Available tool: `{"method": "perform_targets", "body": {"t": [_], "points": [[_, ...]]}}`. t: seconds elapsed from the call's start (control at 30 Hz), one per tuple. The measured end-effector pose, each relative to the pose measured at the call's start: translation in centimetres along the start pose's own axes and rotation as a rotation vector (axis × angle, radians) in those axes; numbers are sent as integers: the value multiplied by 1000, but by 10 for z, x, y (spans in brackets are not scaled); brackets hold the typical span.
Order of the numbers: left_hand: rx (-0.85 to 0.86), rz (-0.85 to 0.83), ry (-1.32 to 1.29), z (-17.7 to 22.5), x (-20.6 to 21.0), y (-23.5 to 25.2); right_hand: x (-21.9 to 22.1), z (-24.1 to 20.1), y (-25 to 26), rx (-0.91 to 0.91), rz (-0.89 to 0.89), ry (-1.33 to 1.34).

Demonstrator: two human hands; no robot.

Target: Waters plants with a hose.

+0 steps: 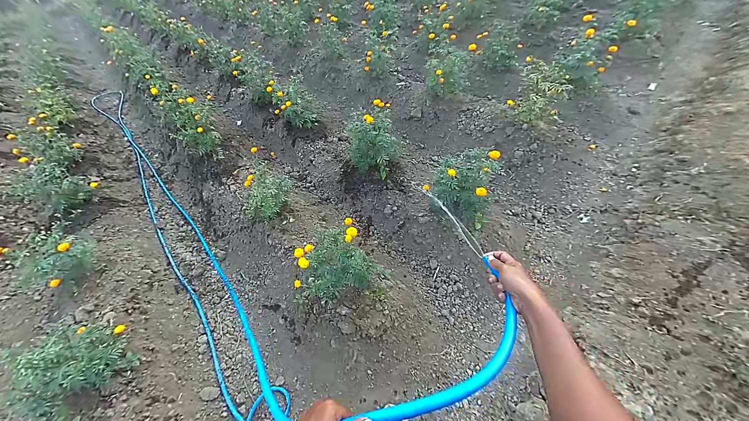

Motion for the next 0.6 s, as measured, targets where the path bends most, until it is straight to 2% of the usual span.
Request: {"method": "perform_targets", "body": {"t": [0.6], "points": [[-3, -9, 8, 1, 7, 4, -9, 4, 2, 9, 4, -12]]}}
Point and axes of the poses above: each hand's wrist, its own y-axis towards the middle knuckle, its own x-axis out of the palm, z = x × y, the point moved 4 cm from there along y, towards the middle knuckle, and after that the axes turned 1 degree about -z, right-handed, at the moved point
